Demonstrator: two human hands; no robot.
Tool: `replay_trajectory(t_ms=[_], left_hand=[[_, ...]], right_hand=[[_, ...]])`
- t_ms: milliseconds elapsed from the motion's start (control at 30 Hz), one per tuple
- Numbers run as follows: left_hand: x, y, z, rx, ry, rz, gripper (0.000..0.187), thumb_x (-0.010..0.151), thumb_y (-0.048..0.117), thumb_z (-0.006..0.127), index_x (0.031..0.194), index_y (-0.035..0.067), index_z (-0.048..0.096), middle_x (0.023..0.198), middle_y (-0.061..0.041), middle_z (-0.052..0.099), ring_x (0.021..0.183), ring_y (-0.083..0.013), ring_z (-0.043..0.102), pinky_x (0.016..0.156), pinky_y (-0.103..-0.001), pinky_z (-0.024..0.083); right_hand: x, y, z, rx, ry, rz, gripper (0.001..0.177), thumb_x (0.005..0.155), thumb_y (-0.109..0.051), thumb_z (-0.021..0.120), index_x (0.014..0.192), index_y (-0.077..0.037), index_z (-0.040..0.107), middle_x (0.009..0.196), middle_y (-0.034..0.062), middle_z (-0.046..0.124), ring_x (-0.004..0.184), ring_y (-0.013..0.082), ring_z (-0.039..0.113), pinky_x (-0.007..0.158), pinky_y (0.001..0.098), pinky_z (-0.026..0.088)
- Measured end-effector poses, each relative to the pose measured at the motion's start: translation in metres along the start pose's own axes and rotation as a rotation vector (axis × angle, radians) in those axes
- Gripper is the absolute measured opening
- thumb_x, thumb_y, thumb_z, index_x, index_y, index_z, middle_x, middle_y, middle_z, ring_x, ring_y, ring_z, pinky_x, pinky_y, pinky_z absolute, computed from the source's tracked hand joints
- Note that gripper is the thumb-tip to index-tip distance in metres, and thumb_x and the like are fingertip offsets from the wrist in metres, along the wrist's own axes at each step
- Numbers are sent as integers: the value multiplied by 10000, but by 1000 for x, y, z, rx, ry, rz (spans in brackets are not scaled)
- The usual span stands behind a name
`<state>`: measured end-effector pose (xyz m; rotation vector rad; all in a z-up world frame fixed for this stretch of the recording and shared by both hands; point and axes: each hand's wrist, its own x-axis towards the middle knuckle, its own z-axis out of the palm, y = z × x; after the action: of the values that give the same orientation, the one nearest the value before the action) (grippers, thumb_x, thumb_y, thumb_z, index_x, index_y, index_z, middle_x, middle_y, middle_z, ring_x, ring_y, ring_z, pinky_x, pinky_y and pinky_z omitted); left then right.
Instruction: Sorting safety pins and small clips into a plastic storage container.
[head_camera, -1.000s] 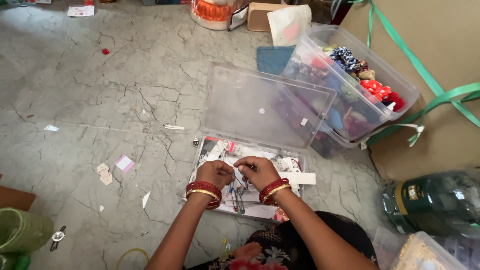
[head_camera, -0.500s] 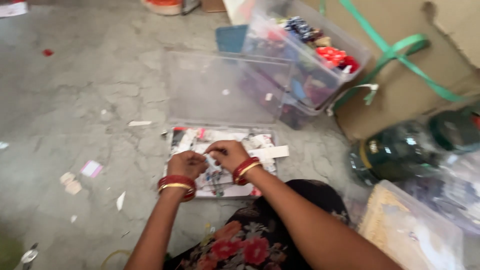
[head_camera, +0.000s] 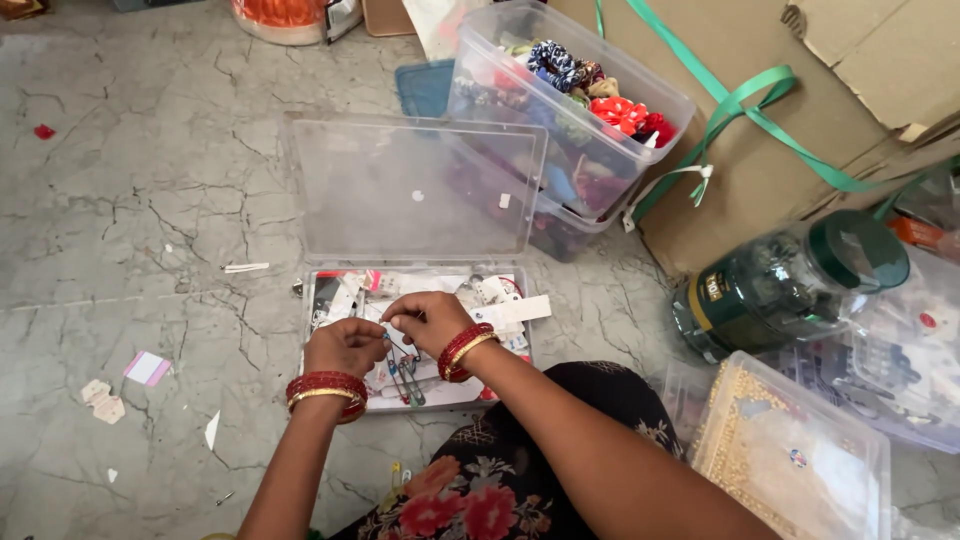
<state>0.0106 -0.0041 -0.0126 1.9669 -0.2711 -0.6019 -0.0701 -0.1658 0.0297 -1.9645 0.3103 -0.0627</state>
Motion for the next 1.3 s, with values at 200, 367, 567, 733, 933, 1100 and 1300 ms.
replay_trajectory(t_ms=[200,367,567,733,933,1100,1300], left_hand=[[2,-7,1,-53,9,14,245,767,71,832,1000,31,768,858,-83,792,705,-130,709,617,-289,553],[6,-11,3,-67,7,20,259,767,61,823,1017,28,763,860,-88,791,707,-139,711,621,-291,559],[5,-8,7,-62,20,27,255,758,54,822,1006,26,768,869,-83,798,739,-135,740,660,-284,578],[11,-21,9,78,54,24,238,730,100,855,959,66,798,870,-84,807,762,-147,753,718,-293,588],[-12,-13,12,366,31,-61,251,695,153,883,936,123,818,901,-79,804,833,-185,779,805,-316,610],[-27,13,13,489,60,-128,342,707,140,887,1031,182,787,946,-103,781,934,-236,754,869,-366,588],[-24,13,15,516,13,-90,293,707,141,874,987,193,806,958,-92,776,936,-252,750,874,-374,591]], right_hand=[[-2,-3,1,22,1,12,154,938,-92,664,1043,-61,771,817,56,757,716,106,708,668,288,591],[-4,-4,-2,13,18,-17,155,936,-86,670,1050,-56,771,808,52,757,700,101,696,665,286,587],[-9,-13,-7,-4,51,-20,161,940,-85,665,1054,-60,775,804,41,763,687,90,692,658,282,581],[-9,-15,-6,19,59,-23,160,939,-84,667,1054,-60,776,794,35,759,685,85,698,654,278,583],[-10,-15,-1,6,72,-21,153,930,-80,680,1040,-58,784,751,25,736,660,80,666,627,280,556],[-5,-10,-3,-25,78,-41,161,925,-78,683,1049,-52,783,737,35,728,651,85,647,629,283,550],[-6,-15,-1,-54,62,-66,163,917,-78,688,1047,-59,784,788,38,737,662,89,648,636,285,559]])
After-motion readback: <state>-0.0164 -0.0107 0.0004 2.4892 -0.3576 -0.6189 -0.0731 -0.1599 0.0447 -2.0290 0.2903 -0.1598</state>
